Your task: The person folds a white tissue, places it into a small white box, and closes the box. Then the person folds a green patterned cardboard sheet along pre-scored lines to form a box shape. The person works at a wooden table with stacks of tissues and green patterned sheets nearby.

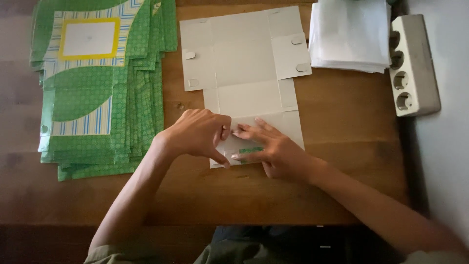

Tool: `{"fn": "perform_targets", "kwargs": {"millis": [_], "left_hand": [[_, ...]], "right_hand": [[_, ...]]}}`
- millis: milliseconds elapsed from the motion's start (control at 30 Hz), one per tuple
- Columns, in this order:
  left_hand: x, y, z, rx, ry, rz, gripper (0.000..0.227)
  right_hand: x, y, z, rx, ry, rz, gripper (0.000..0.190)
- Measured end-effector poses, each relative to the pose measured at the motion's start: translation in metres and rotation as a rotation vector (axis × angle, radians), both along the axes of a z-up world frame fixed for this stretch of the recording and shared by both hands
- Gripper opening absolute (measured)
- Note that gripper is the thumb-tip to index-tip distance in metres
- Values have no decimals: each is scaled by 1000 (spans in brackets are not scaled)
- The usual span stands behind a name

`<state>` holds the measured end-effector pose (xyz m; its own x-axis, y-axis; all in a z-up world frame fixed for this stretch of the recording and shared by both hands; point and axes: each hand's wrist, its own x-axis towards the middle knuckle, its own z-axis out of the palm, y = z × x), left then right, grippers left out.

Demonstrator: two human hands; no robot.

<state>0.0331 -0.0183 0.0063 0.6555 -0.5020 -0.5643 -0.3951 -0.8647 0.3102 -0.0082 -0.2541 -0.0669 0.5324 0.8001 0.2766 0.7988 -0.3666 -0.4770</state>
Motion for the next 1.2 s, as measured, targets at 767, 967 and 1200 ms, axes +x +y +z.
{"fn": "perform_targets", "kwargs": {"millis": [767,967,1200], "left_hand": [[12,15,-11,-220,185,210,22],[9,16,-11,-215,156,147,24],[-15,-8,23,-126,161,105,58]], "right_hand": [[2,-5,-17,2,5,22,52],[5,-8,-17,-12,-10,47,46],[18,-22,33,-74,84,89,43]]}}
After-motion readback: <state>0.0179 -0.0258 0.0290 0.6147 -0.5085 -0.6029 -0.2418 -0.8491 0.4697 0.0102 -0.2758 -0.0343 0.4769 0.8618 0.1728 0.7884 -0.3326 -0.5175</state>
